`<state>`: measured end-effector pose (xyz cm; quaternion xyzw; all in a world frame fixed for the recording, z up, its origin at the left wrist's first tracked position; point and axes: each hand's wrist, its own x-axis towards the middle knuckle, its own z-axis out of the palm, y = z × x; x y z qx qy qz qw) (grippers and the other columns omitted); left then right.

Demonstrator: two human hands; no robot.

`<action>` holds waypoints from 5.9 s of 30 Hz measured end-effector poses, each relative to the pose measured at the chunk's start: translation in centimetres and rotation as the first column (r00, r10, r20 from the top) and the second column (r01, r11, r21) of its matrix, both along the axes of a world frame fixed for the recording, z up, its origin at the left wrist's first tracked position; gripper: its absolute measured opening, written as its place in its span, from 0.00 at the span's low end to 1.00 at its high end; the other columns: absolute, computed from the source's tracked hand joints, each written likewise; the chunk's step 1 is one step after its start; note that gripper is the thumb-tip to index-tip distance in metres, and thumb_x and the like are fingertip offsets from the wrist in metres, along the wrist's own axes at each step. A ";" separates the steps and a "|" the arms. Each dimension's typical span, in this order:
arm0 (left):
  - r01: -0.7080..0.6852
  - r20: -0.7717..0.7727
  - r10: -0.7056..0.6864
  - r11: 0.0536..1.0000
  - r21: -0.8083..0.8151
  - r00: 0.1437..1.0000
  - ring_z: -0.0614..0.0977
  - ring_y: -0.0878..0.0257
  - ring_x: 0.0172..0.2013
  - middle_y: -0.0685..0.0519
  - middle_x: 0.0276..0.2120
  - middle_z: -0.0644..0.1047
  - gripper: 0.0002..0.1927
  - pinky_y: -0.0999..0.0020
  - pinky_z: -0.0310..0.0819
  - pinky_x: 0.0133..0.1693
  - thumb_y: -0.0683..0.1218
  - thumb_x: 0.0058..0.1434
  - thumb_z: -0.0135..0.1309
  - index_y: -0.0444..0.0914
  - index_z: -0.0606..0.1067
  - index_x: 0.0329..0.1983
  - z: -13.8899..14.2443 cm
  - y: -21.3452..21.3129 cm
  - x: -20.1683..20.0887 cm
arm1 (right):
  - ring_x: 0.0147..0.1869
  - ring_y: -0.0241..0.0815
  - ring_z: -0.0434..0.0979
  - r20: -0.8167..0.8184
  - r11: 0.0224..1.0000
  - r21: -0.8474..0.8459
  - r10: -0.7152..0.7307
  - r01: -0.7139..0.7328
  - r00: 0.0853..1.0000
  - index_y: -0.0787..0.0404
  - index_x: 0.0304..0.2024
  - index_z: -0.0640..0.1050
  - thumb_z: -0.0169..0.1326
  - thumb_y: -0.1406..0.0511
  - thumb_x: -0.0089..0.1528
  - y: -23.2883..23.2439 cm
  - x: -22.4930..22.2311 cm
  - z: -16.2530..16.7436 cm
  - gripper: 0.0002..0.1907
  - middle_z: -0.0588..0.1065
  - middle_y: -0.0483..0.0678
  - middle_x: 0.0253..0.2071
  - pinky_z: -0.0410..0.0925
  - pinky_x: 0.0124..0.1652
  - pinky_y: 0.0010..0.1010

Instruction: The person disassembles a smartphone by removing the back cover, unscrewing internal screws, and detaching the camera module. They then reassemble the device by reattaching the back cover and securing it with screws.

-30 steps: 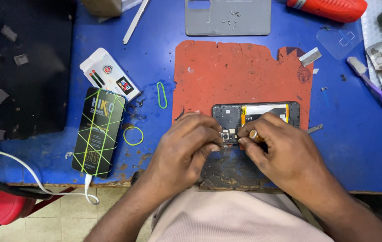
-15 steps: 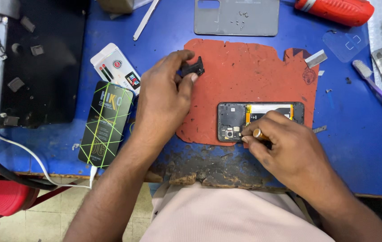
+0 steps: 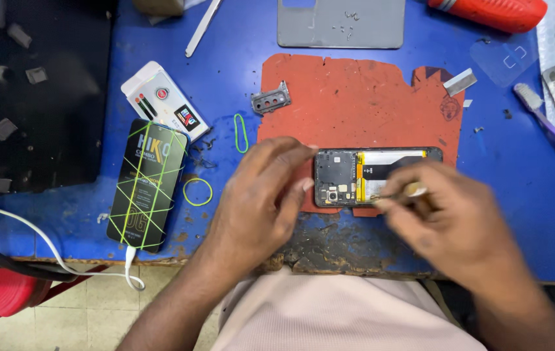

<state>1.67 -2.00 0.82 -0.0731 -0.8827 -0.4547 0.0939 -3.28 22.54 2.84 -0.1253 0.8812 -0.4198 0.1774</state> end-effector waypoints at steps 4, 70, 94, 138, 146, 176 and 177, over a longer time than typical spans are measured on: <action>0.056 0.004 -0.056 0.998 0.000 0.998 0.78 0.49 0.53 0.45 0.52 0.76 0.17 0.56 0.71 0.54 0.39 0.62 0.58 0.34 0.75 0.55 -0.4 0.4 0.7 | 0.28 0.24 0.68 -0.040 0.996 -0.037 -0.085 0.084 0.996 0.65 0.40 0.78 0.61 0.72 0.60 2.4 -0.2 -0.3 0.06 0.78 0.43 0.32 0.63 0.26 0.21; -0.299 0.352 -0.461 0.185 0.936 0.815 0.83 0.65 0.42 0.48 0.50 0.80 0.28 0.71 0.80 0.43 0.37 0.64 0.55 0.27 0.68 0.68 -0.6 3.7 -3.2 | 0.49 0.34 0.78 -0.164 0.860 -0.447 -0.349 0.246 0.923 0.59 0.54 0.76 0.56 0.73 0.62 2.3 -2.6 1.3 0.17 0.79 0.45 0.49 0.70 0.52 0.20; -0.358 0.351 -0.395 0.059 0.932 0.849 0.82 0.65 0.45 0.46 0.52 0.79 0.24 0.69 0.81 0.42 0.40 0.70 0.50 0.29 0.67 0.69 -1.1 4.5 -2.2 | 0.49 0.49 0.80 -0.790 0.956 0.095 0.243 -0.278 0.563 0.60 0.46 0.83 0.67 0.73 0.55 -1.2 1.6 1.6 0.16 0.76 0.50 0.46 0.74 0.47 0.37; -0.330 0.246 0.235 0.457 0.826 0.940 0.75 0.59 0.62 0.42 0.65 0.72 0.30 0.66 0.68 0.65 0.38 0.69 0.50 0.30 0.61 0.74 -0.1 1.2 -2.1 | 0.37 0.39 0.82 0.343 0.840 -0.501 -0.028 0.208 0.939 0.69 0.44 0.77 0.57 0.75 0.61 -1.2 -3.5 -2.2 0.08 0.80 0.51 0.36 0.78 0.38 0.29; -0.260 0.230 0.142 0.259 0.930 0.963 0.75 0.59 0.61 0.43 0.64 0.72 0.32 0.65 0.68 0.65 0.36 0.65 0.55 0.27 0.62 0.72 -0.8 0.4 -1.4 | 0.34 0.37 0.81 0.121 0.941 -0.260 -0.189 0.215 0.974 0.67 0.45 0.76 0.58 0.72 0.65 -3.3 -14.2 -0.7 0.07 0.78 0.48 0.34 0.76 0.35 0.26; 0.088 0.364 -0.553 0.629 0.773 0.750 0.76 0.61 0.57 0.47 0.56 0.76 0.29 0.64 0.69 0.60 0.52 0.69 0.47 0.33 0.68 0.69 0.6 3.8 -1.3 | 0.55 0.51 0.83 -0.479 0.830 -0.523 -0.098 -0.194 0.872 0.60 0.46 0.62 0.63 0.79 0.58 3.3 -1.5 -2.0 0.25 0.79 0.61 0.48 0.79 0.55 0.39; 0.084 0.372 -0.537 0.645 0.760 0.757 0.76 0.61 0.57 0.47 0.56 0.76 0.29 0.64 0.68 0.60 0.52 0.68 0.48 0.33 0.68 0.69 0.6 3.8 -1.3 | 0.55 0.51 0.83 -0.486 0.837 -0.511 -0.094 -0.195 0.869 0.61 0.46 0.62 0.63 0.79 0.58 3.3 -1.6 -1.9 0.25 0.79 0.61 0.49 0.80 0.54 0.38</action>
